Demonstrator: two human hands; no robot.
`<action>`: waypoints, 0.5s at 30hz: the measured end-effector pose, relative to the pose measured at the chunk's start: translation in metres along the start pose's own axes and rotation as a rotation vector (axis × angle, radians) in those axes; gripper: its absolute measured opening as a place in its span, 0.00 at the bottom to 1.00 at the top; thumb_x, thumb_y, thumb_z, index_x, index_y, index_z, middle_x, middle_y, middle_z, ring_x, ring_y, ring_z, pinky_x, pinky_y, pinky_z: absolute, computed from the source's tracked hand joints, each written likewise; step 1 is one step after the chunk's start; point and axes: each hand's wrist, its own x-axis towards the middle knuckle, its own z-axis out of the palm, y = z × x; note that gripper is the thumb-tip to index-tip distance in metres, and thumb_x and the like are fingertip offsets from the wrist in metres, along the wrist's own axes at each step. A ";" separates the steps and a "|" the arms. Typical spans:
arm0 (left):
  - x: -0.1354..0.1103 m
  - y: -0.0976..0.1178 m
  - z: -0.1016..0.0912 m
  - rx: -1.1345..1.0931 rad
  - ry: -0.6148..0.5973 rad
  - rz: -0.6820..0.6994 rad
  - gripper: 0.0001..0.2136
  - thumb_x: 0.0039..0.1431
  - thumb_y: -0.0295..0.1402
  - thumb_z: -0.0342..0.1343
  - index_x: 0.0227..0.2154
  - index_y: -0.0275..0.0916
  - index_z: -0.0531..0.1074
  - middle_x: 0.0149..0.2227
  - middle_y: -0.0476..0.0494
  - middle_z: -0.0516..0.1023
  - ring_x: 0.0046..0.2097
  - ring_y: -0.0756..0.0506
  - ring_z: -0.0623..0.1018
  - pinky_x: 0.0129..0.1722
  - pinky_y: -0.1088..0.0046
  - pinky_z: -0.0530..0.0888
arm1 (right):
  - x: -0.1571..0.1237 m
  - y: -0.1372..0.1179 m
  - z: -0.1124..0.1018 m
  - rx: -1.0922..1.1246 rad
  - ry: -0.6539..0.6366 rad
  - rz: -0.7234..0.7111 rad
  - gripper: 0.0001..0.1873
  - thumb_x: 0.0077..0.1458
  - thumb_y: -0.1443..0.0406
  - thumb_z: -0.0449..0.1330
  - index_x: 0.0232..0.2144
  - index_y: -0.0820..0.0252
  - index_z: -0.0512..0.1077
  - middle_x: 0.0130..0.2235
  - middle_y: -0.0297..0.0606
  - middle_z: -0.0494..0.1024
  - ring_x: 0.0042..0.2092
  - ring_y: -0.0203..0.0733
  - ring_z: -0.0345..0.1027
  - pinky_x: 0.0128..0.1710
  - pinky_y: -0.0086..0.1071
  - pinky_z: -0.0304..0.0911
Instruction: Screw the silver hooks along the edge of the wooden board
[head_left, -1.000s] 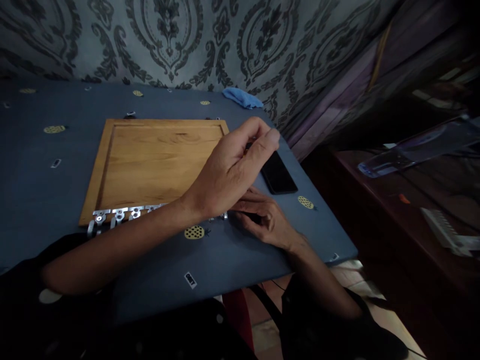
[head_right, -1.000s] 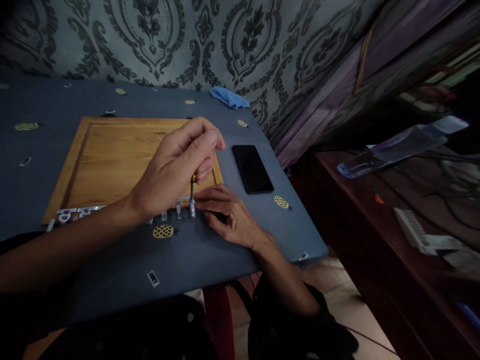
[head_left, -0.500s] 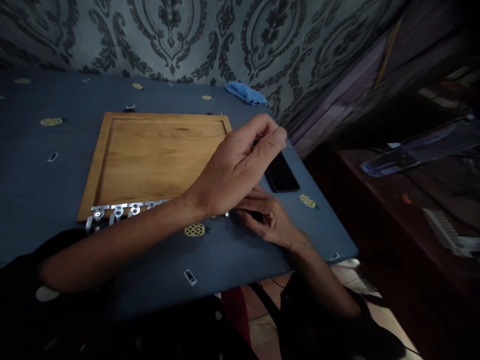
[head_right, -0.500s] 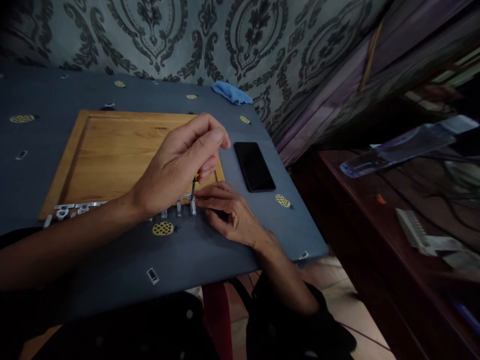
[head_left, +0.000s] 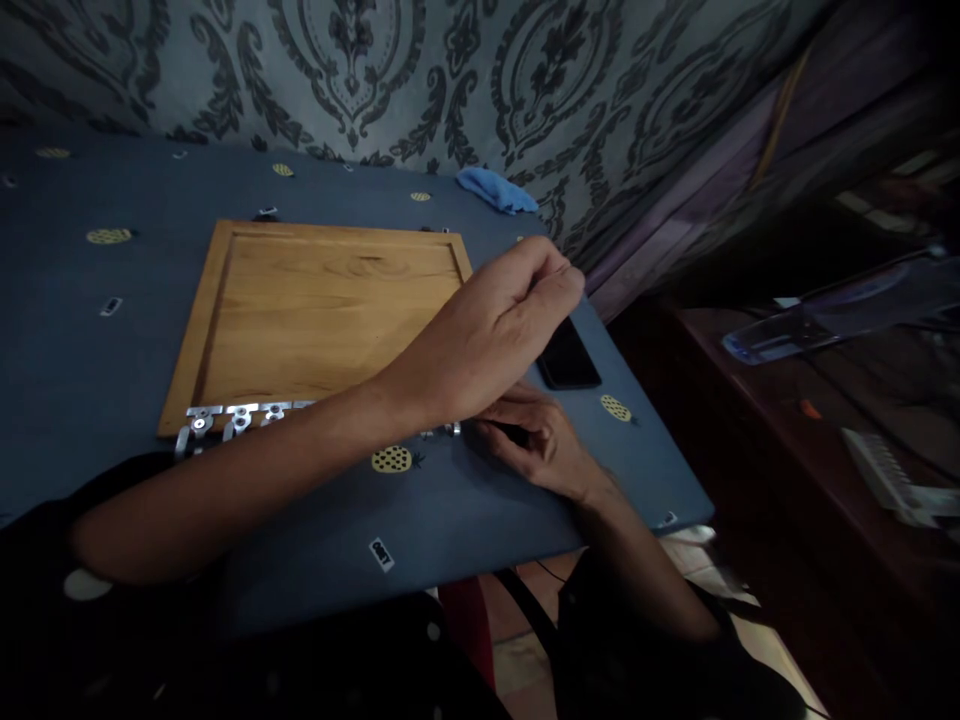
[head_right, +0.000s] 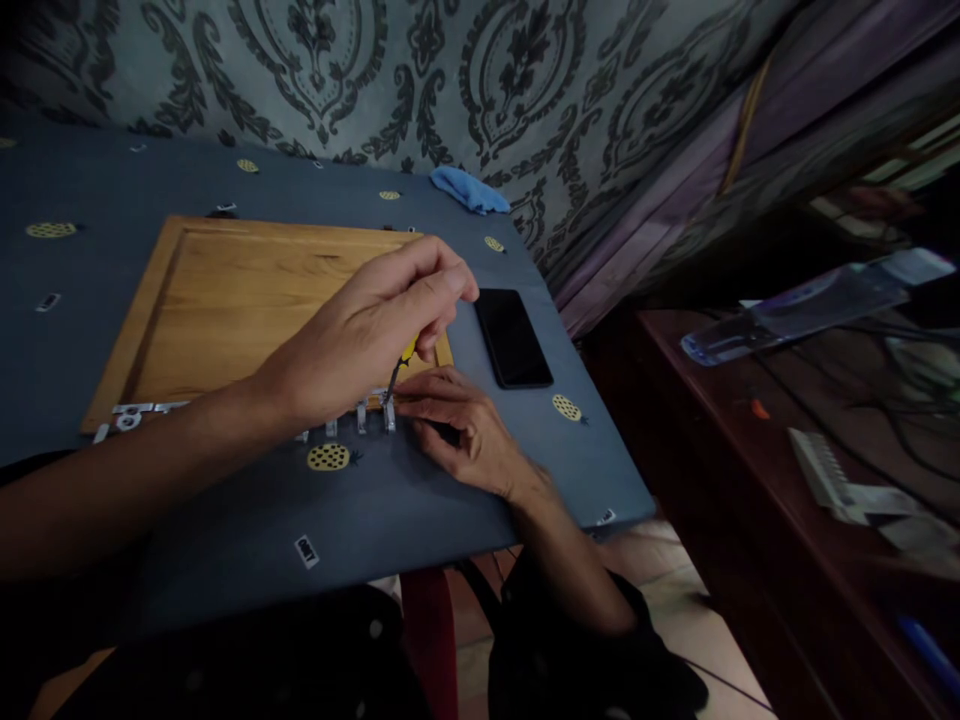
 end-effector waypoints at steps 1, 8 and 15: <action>0.001 -0.001 0.001 -0.027 0.009 -0.007 0.13 0.70 0.27 0.47 0.26 0.41 0.61 0.26 0.53 0.62 0.29 0.53 0.65 0.31 0.75 0.65 | 0.000 0.000 0.000 0.003 0.001 -0.003 0.16 0.62 0.71 0.57 0.45 0.53 0.81 0.50 0.41 0.83 0.53 0.47 0.76 0.53 0.46 0.73; 0.005 -0.009 0.010 -0.190 -0.050 0.012 0.10 0.65 0.26 0.47 0.27 0.41 0.61 0.23 0.54 0.55 0.24 0.53 0.57 0.25 0.74 0.57 | 0.000 -0.002 0.000 0.010 0.016 0.026 0.14 0.61 0.69 0.57 0.42 0.54 0.81 0.47 0.40 0.84 0.53 0.48 0.76 0.53 0.47 0.73; 0.008 -0.012 0.010 -0.137 -0.162 0.095 0.13 0.69 0.31 0.47 0.26 0.42 0.57 0.23 0.55 0.56 0.25 0.52 0.57 0.26 0.71 0.58 | -0.001 -0.002 0.001 0.026 0.012 0.023 0.14 0.61 0.70 0.57 0.42 0.53 0.81 0.43 0.39 0.84 0.51 0.47 0.77 0.53 0.46 0.73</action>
